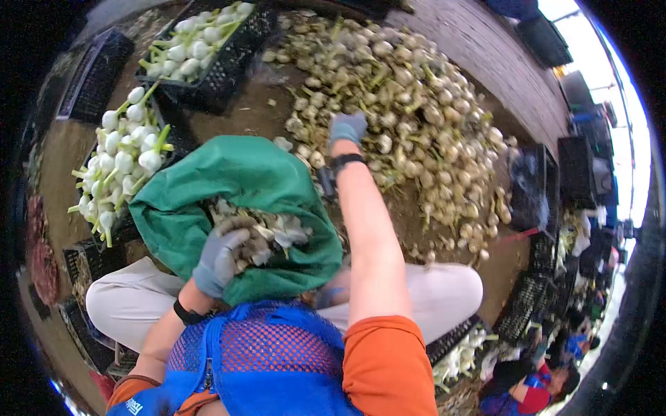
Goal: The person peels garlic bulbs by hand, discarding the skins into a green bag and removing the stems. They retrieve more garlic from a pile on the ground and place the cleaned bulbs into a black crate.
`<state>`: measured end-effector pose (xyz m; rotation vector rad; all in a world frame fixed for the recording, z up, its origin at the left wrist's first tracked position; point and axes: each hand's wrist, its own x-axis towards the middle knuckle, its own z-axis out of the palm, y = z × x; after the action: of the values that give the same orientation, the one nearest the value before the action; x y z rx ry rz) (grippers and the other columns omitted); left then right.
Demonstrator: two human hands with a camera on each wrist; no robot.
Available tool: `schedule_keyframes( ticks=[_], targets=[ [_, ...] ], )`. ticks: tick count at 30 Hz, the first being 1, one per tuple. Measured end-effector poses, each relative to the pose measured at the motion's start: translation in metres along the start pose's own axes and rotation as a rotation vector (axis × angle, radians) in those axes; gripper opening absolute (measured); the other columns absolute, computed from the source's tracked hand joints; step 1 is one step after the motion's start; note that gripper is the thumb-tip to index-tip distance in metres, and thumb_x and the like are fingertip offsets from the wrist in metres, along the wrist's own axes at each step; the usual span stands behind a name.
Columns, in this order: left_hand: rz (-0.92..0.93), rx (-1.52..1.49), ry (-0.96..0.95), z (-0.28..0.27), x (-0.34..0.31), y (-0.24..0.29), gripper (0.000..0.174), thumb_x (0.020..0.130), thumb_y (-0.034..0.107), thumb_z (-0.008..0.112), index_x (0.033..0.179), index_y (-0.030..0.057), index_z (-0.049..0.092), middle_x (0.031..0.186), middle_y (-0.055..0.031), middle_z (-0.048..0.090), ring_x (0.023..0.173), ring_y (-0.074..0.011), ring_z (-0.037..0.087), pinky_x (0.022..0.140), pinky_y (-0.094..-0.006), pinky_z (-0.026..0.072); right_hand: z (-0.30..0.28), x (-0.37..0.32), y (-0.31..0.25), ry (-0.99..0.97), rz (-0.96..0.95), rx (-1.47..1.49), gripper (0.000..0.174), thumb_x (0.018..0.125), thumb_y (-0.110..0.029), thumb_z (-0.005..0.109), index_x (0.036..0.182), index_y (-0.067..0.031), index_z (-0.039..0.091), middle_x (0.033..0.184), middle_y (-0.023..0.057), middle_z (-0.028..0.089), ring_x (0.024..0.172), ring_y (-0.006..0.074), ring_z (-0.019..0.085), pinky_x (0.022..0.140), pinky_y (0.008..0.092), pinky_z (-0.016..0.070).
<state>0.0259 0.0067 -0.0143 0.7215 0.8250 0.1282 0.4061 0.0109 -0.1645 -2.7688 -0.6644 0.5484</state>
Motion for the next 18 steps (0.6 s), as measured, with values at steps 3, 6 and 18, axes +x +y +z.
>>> schedule_keyframes(
  ticks=[3, 6, 18],
  targets=[
    [-0.048, 0.095, 0.016, 0.002, 0.002, 0.006, 0.035, 0.091, 0.010, 0.053, 0.123, -0.0059, 0.050, 0.096, -0.0136, 0.065, 0.083, -0.0225, 0.067, 0.072, -0.0332, 0.0562, 0.039, 0.039, 0.035, 0.255, -0.064, 0.361, 0.050, 0.075, -0.024, 0.068, 0.119, -0.0014, 0.061, 0.111, 0.0277, 0.064, 0.107, 0.0424, 0.060, 0.094, 0.0464, 0.0480],
    [-0.087, 0.067, 0.045, -0.005, 0.003, 0.010, 0.031, 0.090, 0.007, 0.056, 0.118, -0.0057, 0.054, 0.098, -0.0135, 0.067, 0.076, -0.0217, 0.067, 0.068, -0.0291, 0.0554, 0.019, 0.045, 0.012, 0.039, -0.198, 0.094, 0.052, 0.081, -0.029, 0.070, 0.127, -0.0088, 0.059, 0.124, 0.0192, 0.060, 0.116, 0.0364, 0.056, 0.098, 0.0438, 0.0456],
    [0.652, 0.354, 0.111, 0.016, -0.008, 0.033, 0.107, 0.072, 0.021, 0.086, 0.153, 0.0067, 0.017, 0.146, -0.0133, 0.035, 0.118, -0.0231, 0.052, 0.098, -0.0356, 0.0471, -0.153, -0.199, -0.077, -0.516, -0.457, 1.042, 0.033, 0.097, -0.024, 0.057, 0.115, 0.0022, 0.061, 0.104, 0.0068, 0.065, 0.096, 0.0112, 0.059, 0.083, 0.0243, 0.0485]
  ],
)
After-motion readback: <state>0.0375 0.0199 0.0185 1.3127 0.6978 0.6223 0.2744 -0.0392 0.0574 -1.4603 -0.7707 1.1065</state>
